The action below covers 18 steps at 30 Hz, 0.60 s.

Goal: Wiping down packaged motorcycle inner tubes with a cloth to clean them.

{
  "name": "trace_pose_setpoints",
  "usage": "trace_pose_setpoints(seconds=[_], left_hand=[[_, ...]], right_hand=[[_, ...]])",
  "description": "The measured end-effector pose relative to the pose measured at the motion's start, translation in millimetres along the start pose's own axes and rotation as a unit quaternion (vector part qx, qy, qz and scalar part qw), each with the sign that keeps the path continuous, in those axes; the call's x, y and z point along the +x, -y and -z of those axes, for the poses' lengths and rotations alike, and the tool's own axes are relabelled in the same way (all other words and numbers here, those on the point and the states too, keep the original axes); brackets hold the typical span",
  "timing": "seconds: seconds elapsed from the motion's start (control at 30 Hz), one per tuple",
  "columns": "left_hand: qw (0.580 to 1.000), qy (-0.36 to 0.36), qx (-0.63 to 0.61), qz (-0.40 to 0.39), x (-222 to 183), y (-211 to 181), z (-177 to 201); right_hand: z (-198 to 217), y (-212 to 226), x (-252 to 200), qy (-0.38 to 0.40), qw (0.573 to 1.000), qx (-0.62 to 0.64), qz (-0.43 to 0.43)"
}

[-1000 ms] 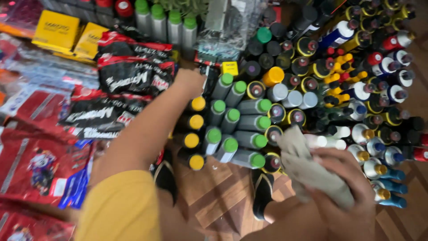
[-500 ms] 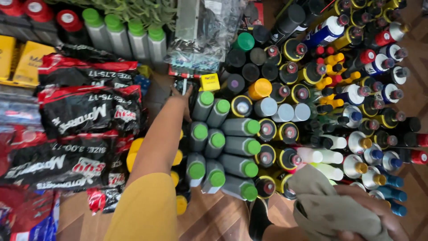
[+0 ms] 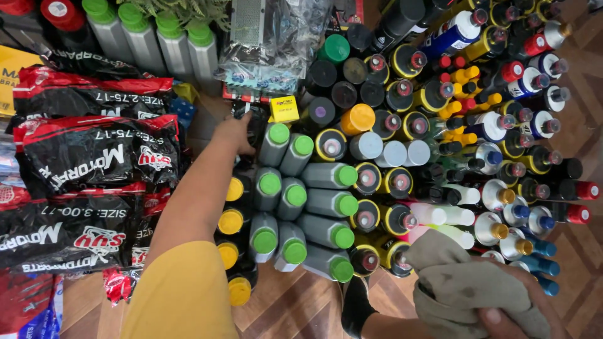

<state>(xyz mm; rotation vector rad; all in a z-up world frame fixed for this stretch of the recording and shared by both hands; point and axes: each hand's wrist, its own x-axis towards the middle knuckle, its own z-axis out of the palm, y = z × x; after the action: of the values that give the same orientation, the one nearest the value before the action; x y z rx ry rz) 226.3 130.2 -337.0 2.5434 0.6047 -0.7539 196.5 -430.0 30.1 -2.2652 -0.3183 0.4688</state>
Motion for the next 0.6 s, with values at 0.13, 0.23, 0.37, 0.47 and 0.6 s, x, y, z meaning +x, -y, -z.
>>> trace_pose_setpoints(seconds=[0.13, 0.23, 0.37, 0.47, 0.6], left_hand=[[1.000, -0.012, -0.002, 0.006, -2.2, 6.8, 16.6], [1.000, -0.017, -0.002, 0.008, -18.4, 12.2, 36.4], [0.996, -0.085, -0.038, 0.010, -30.7, 35.3, 48.9], [0.989, -0.128, -0.071, 0.007, -54.9, 45.6, 73.6], [0.966, -0.199, -0.164, -0.015, -113.6, 48.0, 131.4]], right_hand=[[5.8, -8.5, 5.1, 0.022, 0.995, 0.075, -0.060], [5.7, -5.8, 7.3, 0.020, 0.995, 0.060, -0.080], [-31.7, 32.1, 5.6, -0.046, 0.970, 0.224, -0.079], [-48.7, 72.1, 9.2, -0.086, 0.920, 0.364, -0.119], [-55.3, 76.7, 27.9, -0.042, 0.886, 0.450, -0.101]])
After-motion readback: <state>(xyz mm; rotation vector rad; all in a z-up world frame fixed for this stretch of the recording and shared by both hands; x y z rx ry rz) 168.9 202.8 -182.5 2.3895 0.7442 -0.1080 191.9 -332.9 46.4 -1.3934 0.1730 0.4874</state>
